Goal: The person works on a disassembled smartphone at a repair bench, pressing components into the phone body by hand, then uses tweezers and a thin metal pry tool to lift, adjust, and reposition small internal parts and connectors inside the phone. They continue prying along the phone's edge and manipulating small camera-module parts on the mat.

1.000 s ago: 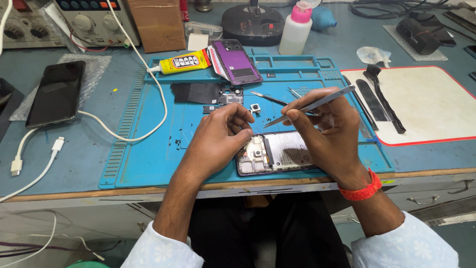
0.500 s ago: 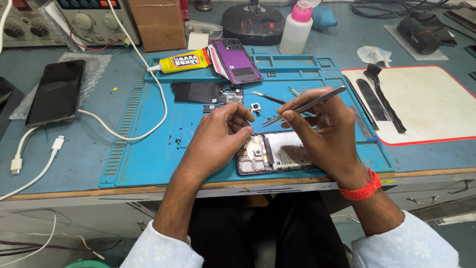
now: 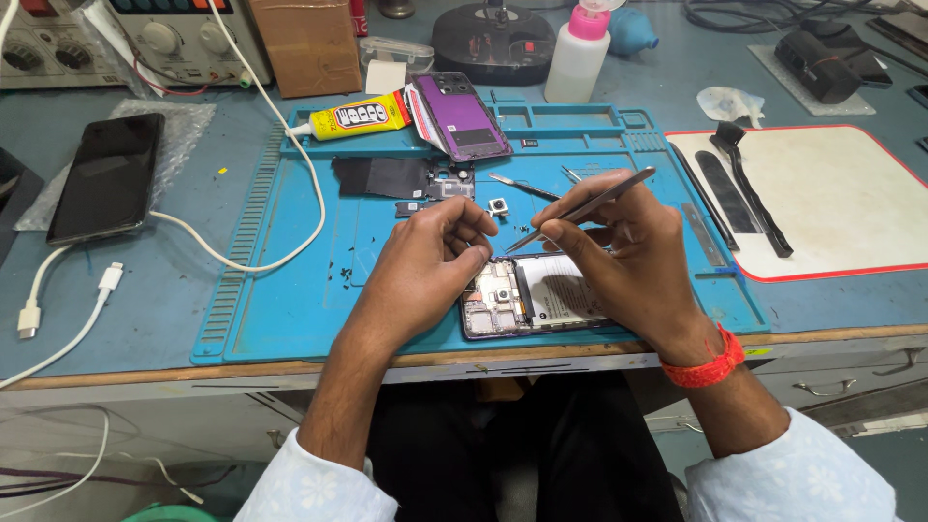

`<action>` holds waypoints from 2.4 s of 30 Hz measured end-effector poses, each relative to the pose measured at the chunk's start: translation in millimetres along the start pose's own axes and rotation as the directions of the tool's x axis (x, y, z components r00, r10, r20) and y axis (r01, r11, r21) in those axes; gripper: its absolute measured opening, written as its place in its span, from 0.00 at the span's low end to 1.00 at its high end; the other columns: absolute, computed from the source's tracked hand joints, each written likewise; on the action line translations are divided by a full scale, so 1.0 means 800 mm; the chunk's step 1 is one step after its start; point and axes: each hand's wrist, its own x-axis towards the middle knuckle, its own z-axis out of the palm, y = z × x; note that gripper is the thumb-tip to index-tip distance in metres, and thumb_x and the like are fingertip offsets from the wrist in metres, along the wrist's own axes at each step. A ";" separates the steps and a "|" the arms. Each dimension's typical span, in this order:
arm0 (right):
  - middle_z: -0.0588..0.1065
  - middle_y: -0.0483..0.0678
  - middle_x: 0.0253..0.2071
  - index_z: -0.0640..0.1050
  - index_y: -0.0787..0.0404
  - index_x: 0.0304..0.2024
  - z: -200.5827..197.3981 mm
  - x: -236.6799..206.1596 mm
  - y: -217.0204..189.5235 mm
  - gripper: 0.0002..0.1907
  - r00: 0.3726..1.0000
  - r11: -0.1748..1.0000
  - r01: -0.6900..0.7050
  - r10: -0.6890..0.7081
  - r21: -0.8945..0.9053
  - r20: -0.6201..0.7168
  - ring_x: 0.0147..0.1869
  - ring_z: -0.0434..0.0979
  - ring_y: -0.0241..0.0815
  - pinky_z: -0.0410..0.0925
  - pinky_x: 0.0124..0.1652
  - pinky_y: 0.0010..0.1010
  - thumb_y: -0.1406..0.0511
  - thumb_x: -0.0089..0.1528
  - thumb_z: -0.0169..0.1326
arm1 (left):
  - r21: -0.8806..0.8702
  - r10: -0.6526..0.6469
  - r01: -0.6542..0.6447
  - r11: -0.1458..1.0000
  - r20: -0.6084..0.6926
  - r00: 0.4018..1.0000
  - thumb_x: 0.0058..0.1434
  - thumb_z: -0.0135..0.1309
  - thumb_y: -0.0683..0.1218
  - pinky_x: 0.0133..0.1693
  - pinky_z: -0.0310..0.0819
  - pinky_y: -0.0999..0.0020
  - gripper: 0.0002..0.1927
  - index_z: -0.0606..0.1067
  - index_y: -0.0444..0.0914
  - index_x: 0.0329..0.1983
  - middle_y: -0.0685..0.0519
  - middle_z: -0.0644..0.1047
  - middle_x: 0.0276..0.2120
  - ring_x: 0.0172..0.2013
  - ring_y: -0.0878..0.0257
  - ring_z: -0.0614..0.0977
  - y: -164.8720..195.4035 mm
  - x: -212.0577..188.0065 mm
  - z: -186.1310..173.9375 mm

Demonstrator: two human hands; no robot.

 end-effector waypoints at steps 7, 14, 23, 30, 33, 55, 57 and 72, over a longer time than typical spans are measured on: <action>0.78 0.51 0.44 0.71 0.67 0.47 0.000 -0.001 0.001 0.11 1.000 1.000 0.010 -0.010 -0.012 0.016 0.53 0.84 0.42 0.83 0.48 0.31 0.73 0.66 0.59 | 0.007 -0.003 0.003 1.000 -0.009 1.000 0.59 0.56 0.41 0.35 0.77 0.69 0.08 0.79 0.36 0.42 0.53 0.82 0.29 0.31 0.66 0.83 0.001 0.000 0.001; 0.80 0.53 0.44 0.70 0.67 0.47 -0.002 0.000 0.002 0.12 0.999 0.999 0.013 -0.012 -0.047 0.033 0.51 0.86 0.43 0.83 0.47 0.31 0.73 0.65 0.60 | -0.005 -0.003 0.003 1.000 -0.010 1.000 0.58 0.56 0.41 0.35 0.78 0.69 0.09 0.79 0.35 0.42 0.53 0.82 0.30 0.31 0.66 0.83 0.001 0.000 0.001; 0.80 0.52 0.43 0.71 0.67 0.47 0.000 0.001 0.004 0.12 0.999 0.999 0.013 -0.011 -0.034 0.041 0.50 0.86 0.42 0.82 0.46 0.30 0.73 0.65 0.60 | -0.005 -0.027 0.027 1.000 -0.010 1.000 0.59 0.56 0.43 0.35 0.77 0.69 0.08 0.79 0.35 0.40 0.53 0.82 0.29 0.30 0.66 0.83 0.003 -0.001 0.000; 0.81 0.52 0.43 0.72 0.67 0.47 0.000 0.002 0.003 0.12 0.998 0.998 0.022 -0.019 -0.066 0.058 0.49 0.86 0.41 0.81 0.44 0.28 0.73 0.64 0.61 | -0.029 -0.031 0.031 0.999 -0.012 0.999 0.58 0.58 0.43 0.34 0.78 0.70 0.08 0.79 0.35 0.39 0.53 0.82 0.29 0.30 0.67 0.83 0.003 0.000 0.000; 0.81 0.52 0.43 0.73 0.67 0.47 0.000 0.003 0.003 0.11 0.997 0.998 0.028 -0.023 -0.059 0.077 0.49 0.86 0.40 0.81 0.44 0.28 0.73 0.65 0.61 | -0.040 -0.025 0.025 0.999 -0.002 1.000 0.57 0.58 0.43 0.34 0.78 0.70 0.08 0.79 0.35 0.39 0.53 0.82 0.29 0.31 0.67 0.83 0.003 0.000 0.000; 0.82 0.52 0.43 0.74 0.68 0.46 0.002 0.005 0.000 0.11 0.995 0.995 0.029 -0.020 -0.095 0.093 0.48 0.86 0.40 0.81 0.44 0.28 0.72 0.65 0.61 | -0.017 -0.031 0.031 0.999 -0.005 1.000 0.56 0.56 0.40 0.33 0.78 0.70 0.08 0.78 0.35 0.39 0.53 0.82 0.28 0.29 0.66 0.83 0.003 0.000 0.001; 0.81 0.52 0.43 0.73 0.68 0.47 0.001 0.005 0.001 0.11 0.996 0.996 0.032 -0.025 -0.083 0.087 0.48 0.86 0.40 0.81 0.45 0.28 0.72 0.65 0.61 | -0.015 -0.031 0.031 0.999 -0.004 1.000 0.56 0.56 0.40 0.33 0.78 0.70 0.08 0.78 0.35 0.39 0.53 0.82 0.28 0.29 0.66 0.83 0.003 0.001 0.001; 0.79 0.52 0.44 0.71 0.68 0.48 0.001 0.002 0.006 0.11 1.000 1.000 0.021 -0.021 -0.003 0.008 0.51 0.85 0.42 0.82 0.49 0.32 0.74 0.67 0.59 | -0.022 -0.067 0.067 0.997 0.007 0.998 0.57 0.56 0.41 0.34 0.79 0.69 0.09 0.78 0.36 0.40 0.53 0.82 0.30 0.31 0.66 0.84 0.005 0.000 0.000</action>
